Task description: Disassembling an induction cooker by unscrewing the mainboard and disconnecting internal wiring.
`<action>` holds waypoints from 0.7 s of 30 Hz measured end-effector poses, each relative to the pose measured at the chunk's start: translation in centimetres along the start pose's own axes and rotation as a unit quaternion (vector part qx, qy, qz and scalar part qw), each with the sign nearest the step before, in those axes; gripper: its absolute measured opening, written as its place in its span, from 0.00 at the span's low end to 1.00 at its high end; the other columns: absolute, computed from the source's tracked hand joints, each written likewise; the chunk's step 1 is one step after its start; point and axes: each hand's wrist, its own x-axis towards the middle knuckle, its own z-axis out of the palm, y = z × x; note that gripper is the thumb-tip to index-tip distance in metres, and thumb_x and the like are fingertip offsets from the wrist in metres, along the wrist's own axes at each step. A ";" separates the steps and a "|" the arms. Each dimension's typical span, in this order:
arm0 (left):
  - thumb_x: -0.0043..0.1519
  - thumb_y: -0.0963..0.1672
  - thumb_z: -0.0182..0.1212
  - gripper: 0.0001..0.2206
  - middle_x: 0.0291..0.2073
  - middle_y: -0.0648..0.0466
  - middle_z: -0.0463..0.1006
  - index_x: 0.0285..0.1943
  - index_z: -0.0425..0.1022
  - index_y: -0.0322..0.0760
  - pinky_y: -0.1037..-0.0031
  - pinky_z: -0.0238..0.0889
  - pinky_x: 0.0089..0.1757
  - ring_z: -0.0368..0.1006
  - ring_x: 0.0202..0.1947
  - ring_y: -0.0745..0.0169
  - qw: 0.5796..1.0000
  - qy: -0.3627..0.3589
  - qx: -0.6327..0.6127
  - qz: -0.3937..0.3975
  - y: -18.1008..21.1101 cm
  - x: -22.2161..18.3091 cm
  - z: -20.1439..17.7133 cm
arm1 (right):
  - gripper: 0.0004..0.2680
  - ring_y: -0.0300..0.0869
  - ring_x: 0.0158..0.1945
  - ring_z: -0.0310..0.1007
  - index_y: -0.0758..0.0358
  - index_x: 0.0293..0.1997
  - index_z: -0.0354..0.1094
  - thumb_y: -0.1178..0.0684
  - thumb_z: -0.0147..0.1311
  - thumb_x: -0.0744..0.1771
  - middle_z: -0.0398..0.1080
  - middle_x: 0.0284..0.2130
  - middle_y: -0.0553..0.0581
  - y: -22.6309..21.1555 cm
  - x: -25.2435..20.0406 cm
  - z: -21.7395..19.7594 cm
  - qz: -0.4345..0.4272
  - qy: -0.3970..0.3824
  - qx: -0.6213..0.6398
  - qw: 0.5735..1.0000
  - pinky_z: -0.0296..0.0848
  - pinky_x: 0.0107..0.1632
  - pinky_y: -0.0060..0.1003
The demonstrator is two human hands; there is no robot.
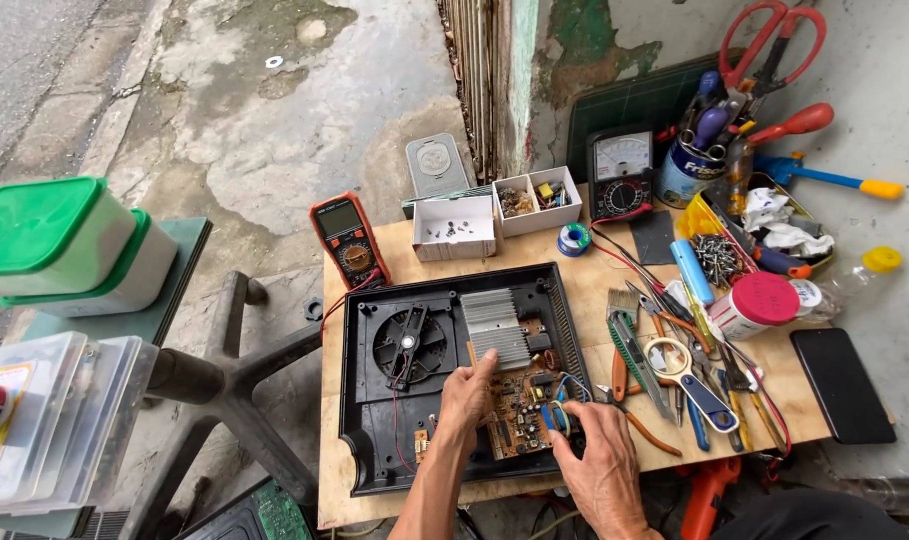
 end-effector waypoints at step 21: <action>0.59 0.53 0.76 0.36 0.67 0.49 0.80 0.76 0.65 0.46 0.59 0.73 0.55 0.76 0.64 0.52 0.995 -0.043 0.083 -0.040 2.6 -3.0 -0.9 | 0.21 0.43 0.71 0.77 0.49 0.72 0.66 0.63 0.40 0.70 0.77 0.67 0.51 -0.2 0.0 -4.9 0.100 -0.117 0.181 0.971 0.70 0.75 0.41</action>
